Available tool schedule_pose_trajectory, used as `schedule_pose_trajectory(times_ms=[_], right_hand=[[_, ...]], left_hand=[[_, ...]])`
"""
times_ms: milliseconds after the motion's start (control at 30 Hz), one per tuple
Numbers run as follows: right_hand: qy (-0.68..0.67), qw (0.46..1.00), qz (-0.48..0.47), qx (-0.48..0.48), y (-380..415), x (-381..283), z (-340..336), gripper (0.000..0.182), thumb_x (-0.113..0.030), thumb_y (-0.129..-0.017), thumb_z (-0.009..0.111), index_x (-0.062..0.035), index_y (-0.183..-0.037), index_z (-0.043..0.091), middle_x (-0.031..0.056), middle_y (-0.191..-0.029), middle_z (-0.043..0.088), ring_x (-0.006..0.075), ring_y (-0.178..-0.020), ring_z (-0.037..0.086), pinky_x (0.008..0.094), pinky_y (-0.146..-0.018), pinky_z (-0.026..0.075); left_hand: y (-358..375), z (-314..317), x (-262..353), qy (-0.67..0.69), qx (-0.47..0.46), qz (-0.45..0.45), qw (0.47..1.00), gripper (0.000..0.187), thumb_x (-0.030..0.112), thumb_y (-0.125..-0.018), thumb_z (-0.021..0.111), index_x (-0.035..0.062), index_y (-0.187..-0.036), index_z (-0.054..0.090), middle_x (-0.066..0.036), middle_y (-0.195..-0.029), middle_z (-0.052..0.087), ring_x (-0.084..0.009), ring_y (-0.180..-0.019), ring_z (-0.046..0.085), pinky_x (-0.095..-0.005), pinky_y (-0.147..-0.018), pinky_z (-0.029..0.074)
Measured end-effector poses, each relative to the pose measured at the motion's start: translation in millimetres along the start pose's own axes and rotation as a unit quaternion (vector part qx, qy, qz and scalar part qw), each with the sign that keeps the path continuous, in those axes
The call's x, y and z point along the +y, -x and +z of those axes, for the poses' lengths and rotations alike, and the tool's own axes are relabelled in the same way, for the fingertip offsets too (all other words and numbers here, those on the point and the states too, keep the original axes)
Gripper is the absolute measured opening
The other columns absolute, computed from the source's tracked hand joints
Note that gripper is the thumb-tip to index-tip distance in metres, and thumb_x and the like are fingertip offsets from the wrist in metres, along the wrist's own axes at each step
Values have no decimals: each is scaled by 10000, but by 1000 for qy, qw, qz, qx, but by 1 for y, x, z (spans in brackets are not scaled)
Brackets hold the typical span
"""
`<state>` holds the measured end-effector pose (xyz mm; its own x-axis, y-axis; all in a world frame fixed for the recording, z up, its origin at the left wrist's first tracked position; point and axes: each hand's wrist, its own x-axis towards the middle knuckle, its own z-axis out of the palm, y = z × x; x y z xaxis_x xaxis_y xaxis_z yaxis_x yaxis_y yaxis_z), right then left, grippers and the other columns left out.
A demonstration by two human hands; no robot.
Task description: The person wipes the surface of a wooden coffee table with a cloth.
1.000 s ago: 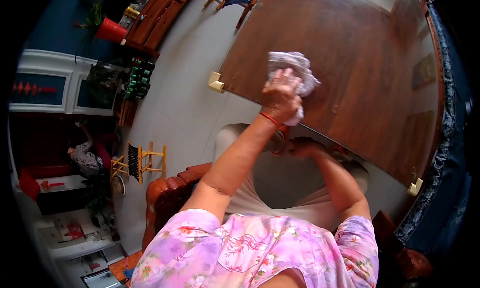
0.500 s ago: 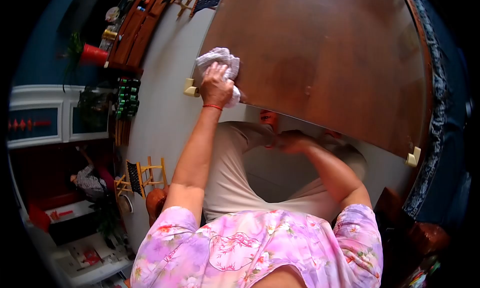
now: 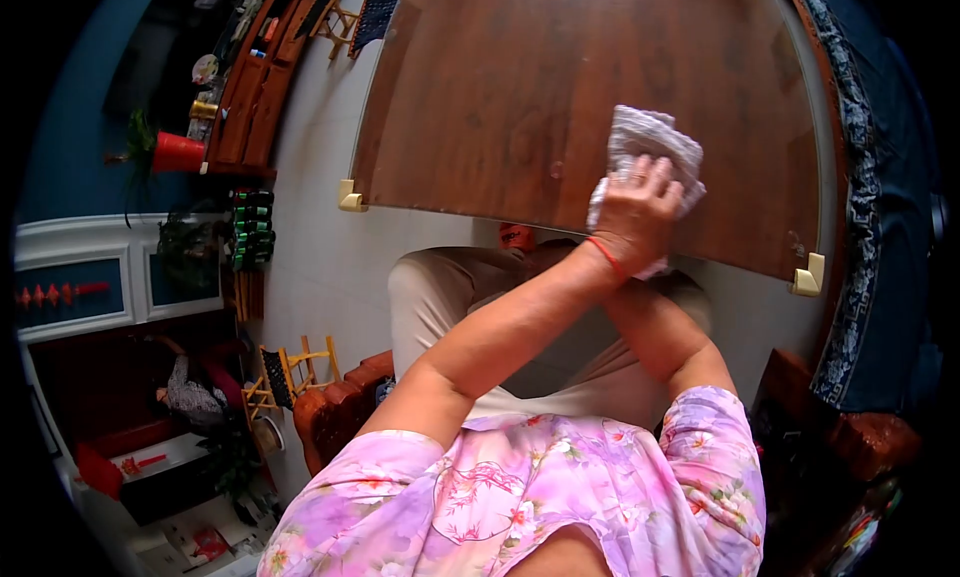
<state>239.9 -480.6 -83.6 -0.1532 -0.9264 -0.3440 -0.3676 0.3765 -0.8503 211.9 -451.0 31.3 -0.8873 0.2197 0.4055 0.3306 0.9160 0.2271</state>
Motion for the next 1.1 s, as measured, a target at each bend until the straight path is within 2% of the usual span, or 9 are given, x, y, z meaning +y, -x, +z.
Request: schedule_pose_trajectory(times_ms=[133, 300, 567, 667, 700, 767, 900, 1000, 1100], right_hand=[[-28, 1000, -10, 4, -3, -2, 0, 505, -341, -812, 576, -105, -1254, 513, 188, -1186, 571, 319, -1073, 555, 400, -914, 433], [-53, 998, -26, -4, -11, -8, 1, 518, -347, -813, 572, -105, -1266, 505, 184, -1198, 564, 314, -1081, 547, 398, -926, 425], [-45, 997, -32, -58, -28, -26, -2, 538, -355, -814, 565, -105, -1285, 492, 179, -1217, 552, 307, -1095, 534, 396, -945, 412], [34, 990, 36, -129, -23, -46, -18, 546, -359, -814, 562, -105, -1292, 487, 177, -1224, 548, 304, -1100, 529, 395, -952, 407], [58, 985, 64, -151, -19, -53, -23, 549, -360, -814, 561, -105, -1294, 485, 177, -1226, 546, 303, -1102, 527, 394, -955, 406], [79, 971, 122, -188, -11, -58, -24, 580, -405, -825, 535, -82, -1303, 475, 181, -1319, 495, 327, -1204, 483, 402, -1018, 373], [136, 971, 121, -157, -8, 7, 9, 561, -394, -840, 511, -81, -1304, 470, 177, -1334, 478, 324, -1214, 475, 411, -1014, 375], [151, 973, 120, -126, 0, 20, 14, 548, -381, -845, 513, -74, -1296, 468, 177, -1340, 468, 321, -1217, 471, 413, -1011, 378], [108, 980, 118, -120, 10, 3, 5, 534, -376, -846, 523, -73, -1283, 469, 183, -1309, 490, 326, -1186, 494, 415, -981, 399]], left_hand=[[-10, 9, 22, 7, -3, 20, 1000, 344, 160, -690, 616, 80, -1024, 636, -157, -1215, 566, -345, -1142, 537, -508, -841, 455], [0, -4, 3, 28, -2, 12, 1000, 314, 165, -698, 613, 94, -1002, 645, -142, -1214, 571, -336, -1138, 546, -504, -844, 452], [49, -70, -117, -43, -33, -125, 991, 448, 159, -647, 655, 112, -1092, 632, -137, -1256, 550, -333, -1159, 525, -431, -942, 450], [70, -91, -176, -74, -28, -185, 980, 447, 161, -657, 635, 109, -1101, 642, -146, -1270, 542, -333, -1184, 506, -411, -987, 426], [78, -95, -198, -124, -13, -186, 975, 435, 188, -650, 645, 128, -1081, 654, -118, -1248, 558, -281, -1160, 523, -414, -905, 480], [90, -111, -239, -123, -22, -236, 964, 442, 154, -663, 621, 102, -1101, 650, -170, -1264, 541, -319, -1174, 505, -404, -1019, 402], [110, -125, -313, -211, -8, -283, 936, 428, 182, -687, 583, 70, -1095, 646, -177, -1234, 549, -325, -1121, 532, -390, -992, 416], [104, -127, -311, -198, 15, -358, 912, 432, 176, -692, 581, 104, -1115, 633, -127, -1220, 547, -317, -1091, 532, -394, -969, 433], [91, -123, -288, -198, -1, -350, 915, 437, 176, -693, 582, 127, -1125, 629, -112, -1223, 545, -315, -1082, 535, -394, -962, 439]])
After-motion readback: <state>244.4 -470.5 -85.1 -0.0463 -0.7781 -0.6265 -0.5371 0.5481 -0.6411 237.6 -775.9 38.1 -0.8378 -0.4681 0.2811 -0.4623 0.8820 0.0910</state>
